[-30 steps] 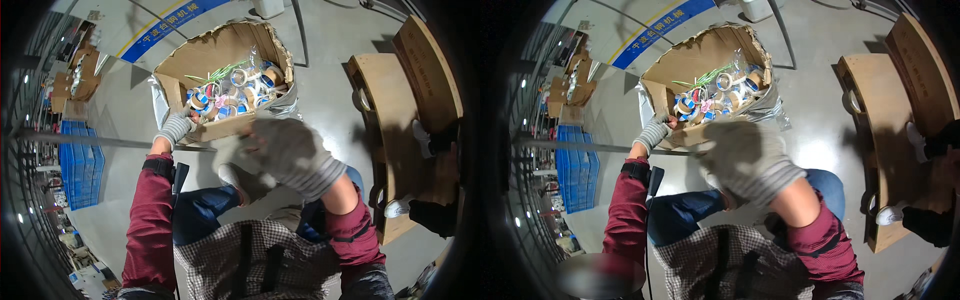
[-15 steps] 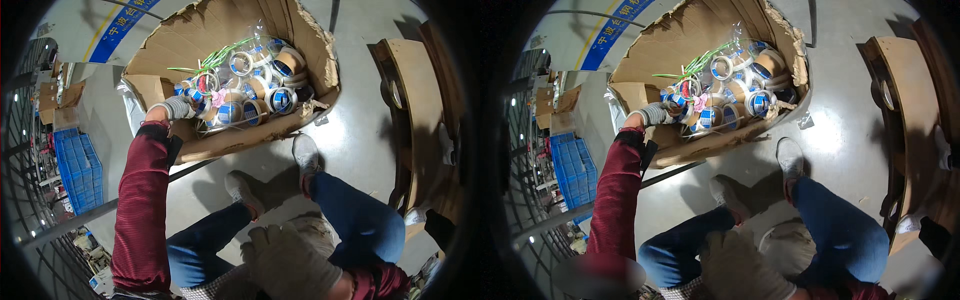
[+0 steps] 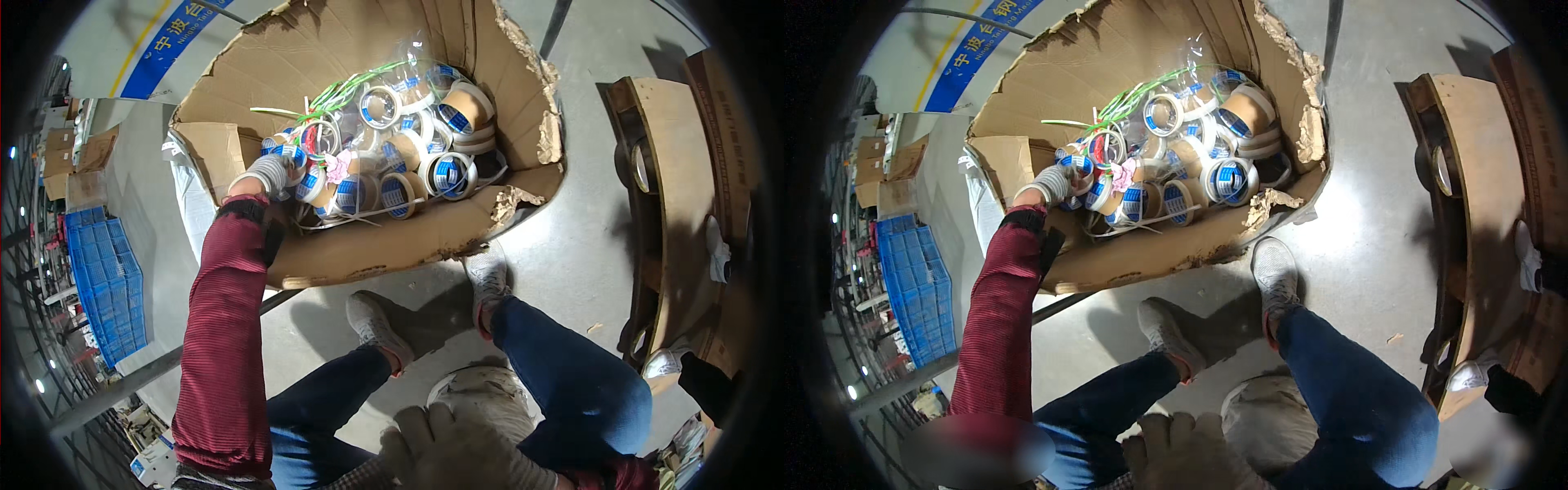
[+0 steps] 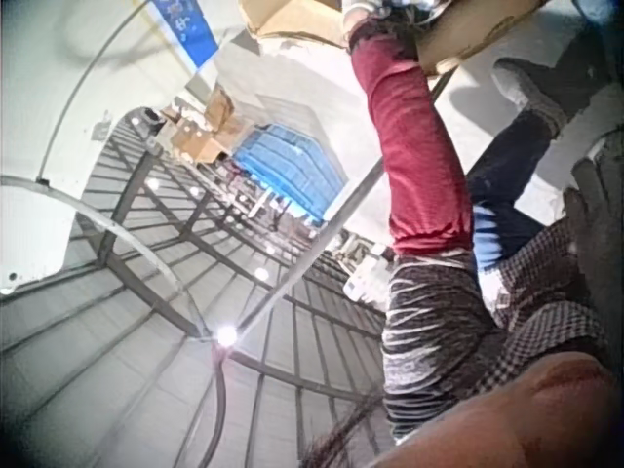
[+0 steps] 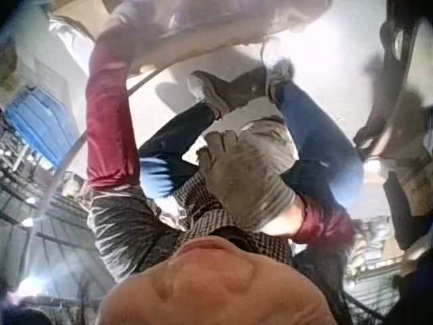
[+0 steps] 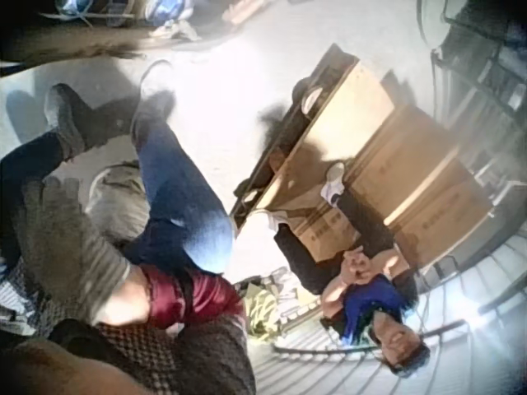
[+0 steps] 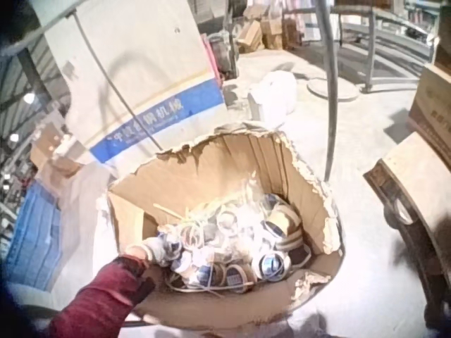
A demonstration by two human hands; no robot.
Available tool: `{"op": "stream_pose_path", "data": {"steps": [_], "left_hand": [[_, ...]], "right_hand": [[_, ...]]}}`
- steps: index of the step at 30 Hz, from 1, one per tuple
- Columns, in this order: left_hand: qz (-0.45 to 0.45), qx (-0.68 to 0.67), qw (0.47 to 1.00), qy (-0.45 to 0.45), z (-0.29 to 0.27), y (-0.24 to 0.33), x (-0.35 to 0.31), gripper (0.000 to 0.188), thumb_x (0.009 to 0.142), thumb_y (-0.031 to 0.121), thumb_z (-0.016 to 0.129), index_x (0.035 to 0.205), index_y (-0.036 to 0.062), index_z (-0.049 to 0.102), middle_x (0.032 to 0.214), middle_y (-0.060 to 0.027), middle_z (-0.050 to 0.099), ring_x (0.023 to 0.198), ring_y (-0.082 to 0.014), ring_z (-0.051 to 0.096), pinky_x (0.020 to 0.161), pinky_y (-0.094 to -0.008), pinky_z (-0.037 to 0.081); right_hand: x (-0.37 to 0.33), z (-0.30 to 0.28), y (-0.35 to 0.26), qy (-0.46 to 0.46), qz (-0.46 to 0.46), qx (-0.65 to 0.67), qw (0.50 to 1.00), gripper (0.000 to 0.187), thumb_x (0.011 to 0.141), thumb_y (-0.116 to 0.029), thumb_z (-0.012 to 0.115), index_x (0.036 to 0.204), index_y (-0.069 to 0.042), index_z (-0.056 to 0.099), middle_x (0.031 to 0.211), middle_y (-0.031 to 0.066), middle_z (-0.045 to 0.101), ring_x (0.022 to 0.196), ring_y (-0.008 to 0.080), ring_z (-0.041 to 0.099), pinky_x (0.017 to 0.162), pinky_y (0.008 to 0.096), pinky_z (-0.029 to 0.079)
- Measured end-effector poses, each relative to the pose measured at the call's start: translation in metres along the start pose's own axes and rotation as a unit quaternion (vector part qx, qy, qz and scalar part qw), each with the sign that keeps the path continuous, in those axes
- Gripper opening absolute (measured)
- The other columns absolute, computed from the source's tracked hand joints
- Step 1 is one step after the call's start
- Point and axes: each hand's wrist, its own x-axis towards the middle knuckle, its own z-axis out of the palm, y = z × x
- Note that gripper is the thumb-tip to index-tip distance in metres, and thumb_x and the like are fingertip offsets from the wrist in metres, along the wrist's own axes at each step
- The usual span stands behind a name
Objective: The person picks up small objects from a box, places them into plastic bags, and seals the bags using a roll of tape.
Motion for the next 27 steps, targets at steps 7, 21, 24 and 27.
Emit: {"op": "stream_pose_path", "data": {"steps": [7, 21, 24, 27], "left_hand": [[0.189, -0.129, 0.955, 0.191, -0.05, 0.075, -0.146, 0.054, 0.066, 0.015, 0.074, 0.114, 0.0035, 0.051, 0.081, -0.0088, 0.062, 0.074, -0.0192, 0.057, 0.068, -0.0312, 0.046], [0.211, -0.542, 0.795, 0.171, 0.019, 0.097, -0.485, 0.032, 0.078, 0.015, 0.069, 0.108, 0.0062, 0.061, 0.095, 0.0014, 0.061, 0.089, -0.0085, 0.054, 0.075, -0.0234, 0.044], [0.204, -0.537, 0.794, 0.2, 0.043, 0.092, -0.495, 0.034, 0.076, 0.016, 0.071, 0.106, 0.0047, 0.061, 0.097, 0.0003, 0.059, 0.091, -0.0101, 0.054, 0.078, -0.0248, 0.044], [0.196, -0.513, 0.803, 0.231, 0.057, 0.081, -0.485, 0.034, 0.073, 0.014, 0.072, 0.103, 0.0023, 0.06, 0.103, -0.0038, 0.057, 0.096, -0.013, 0.053, 0.083, -0.0267, 0.042]], "right_hand": [[0.004, 0.003, 0.006, 0.076, -0.041, 0.016, 0.996, 0.021, 0.077, -0.024, 0.058, 0.084, -0.004, 0.058, 0.086, 0.0146, 0.057, 0.069, 0.0278, 0.058, 0.059, 0.0375, 0.048], [0.02, -0.025, -0.01, 0.266, -0.162, 0.43, 0.847, 0.019, 0.081, -0.018, 0.062, 0.093, -0.004, 0.062, 0.081, 0.0064, 0.064, 0.07, 0.01, 0.058, 0.061, 0.0238, 0.046], [0.013, -0.018, -0.03, 0.135, -0.045, 0.556, 0.819, 0.019, 0.081, -0.021, 0.061, 0.093, -0.006, 0.062, 0.079, 0.0074, 0.064, 0.07, 0.0158, 0.061, 0.06, 0.0254, 0.047], [0.015, -0.016, -0.04, 0.163, -0.052, 0.419, 0.892, 0.021, 0.081, -0.023, 0.059, 0.09, -0.005, 0.061, 0.073, 0.007, 0.06, 0.066, 0.0161, 0.06, 0.06, 0.0266, 0.046]]}}
